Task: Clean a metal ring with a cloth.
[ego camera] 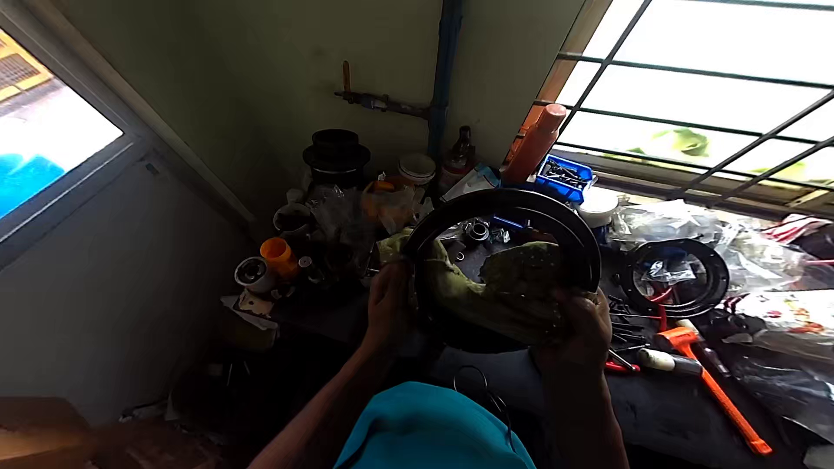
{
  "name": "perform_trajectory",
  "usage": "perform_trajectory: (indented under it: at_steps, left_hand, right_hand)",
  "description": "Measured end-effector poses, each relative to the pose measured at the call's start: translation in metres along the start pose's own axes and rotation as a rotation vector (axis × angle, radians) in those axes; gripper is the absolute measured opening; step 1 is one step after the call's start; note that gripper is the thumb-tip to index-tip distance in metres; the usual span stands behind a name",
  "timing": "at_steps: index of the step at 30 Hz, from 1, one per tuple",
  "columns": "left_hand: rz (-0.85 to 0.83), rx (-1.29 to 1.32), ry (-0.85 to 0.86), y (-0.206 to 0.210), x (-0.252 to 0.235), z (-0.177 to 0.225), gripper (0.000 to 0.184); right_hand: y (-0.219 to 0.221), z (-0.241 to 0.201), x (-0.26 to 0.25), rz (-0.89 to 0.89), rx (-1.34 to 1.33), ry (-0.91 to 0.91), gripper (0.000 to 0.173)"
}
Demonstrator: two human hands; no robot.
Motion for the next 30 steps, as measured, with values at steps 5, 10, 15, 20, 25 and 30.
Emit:
perform_trajectory:
  at_steps: [5, 10, 15, 20, 25, 30]
  left_hand:
    - [0.059, 0.197, -0.158, 0.001, -0.002, -0.004, 0.042]
    - [0.021, 0.344, -0.505, -0.001, 0.02, -0.024, 0.038]
    - [-0.109, 0.426, -0.635, -0.001, 0.04, -0.044, 0.029]
    - [-0.051, 0.067, -0.778, 0.0, 0.047, -0.059, 0.025]
    - [-0.081, -0.073, -0.8, -0.013, 0.048, -0.075, 0.026]
    - [-0.029, -0.046, -0.807, -0.022, 0.05, -0.075, 0.033]
  right_hand:
    - [0.0, 0.004, 0.005, 0.012, -0.051, 0.093, 0.021]
    - [-0.003, 0.01, 0.013, 0.083, -0.194, 0.186, 0.019]
    - [0.0, 0.01, 0.017, 0.161, -0.254, 0.266, 0.016]
    - [-0.002, 0.015, 0.029, 0.327, -0.264, 0.329, 0.028]
    - [-0.001, 0.02, 0.041, 0.488, -0.288, 0.415, 0.048]
    - [-0.006, 0.024, 0.051, 0.551, -0.326, 0.446, 0.049]
Point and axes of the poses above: each hand's wrist, its own x-axis away from the middle knuckle, its own y-axis out of the palm, z = x × y, the point moved 3 cm from there along -x, towards the middle knuckle, and after that the axes turned 15 degrees about -y, right-handed, at the moved point
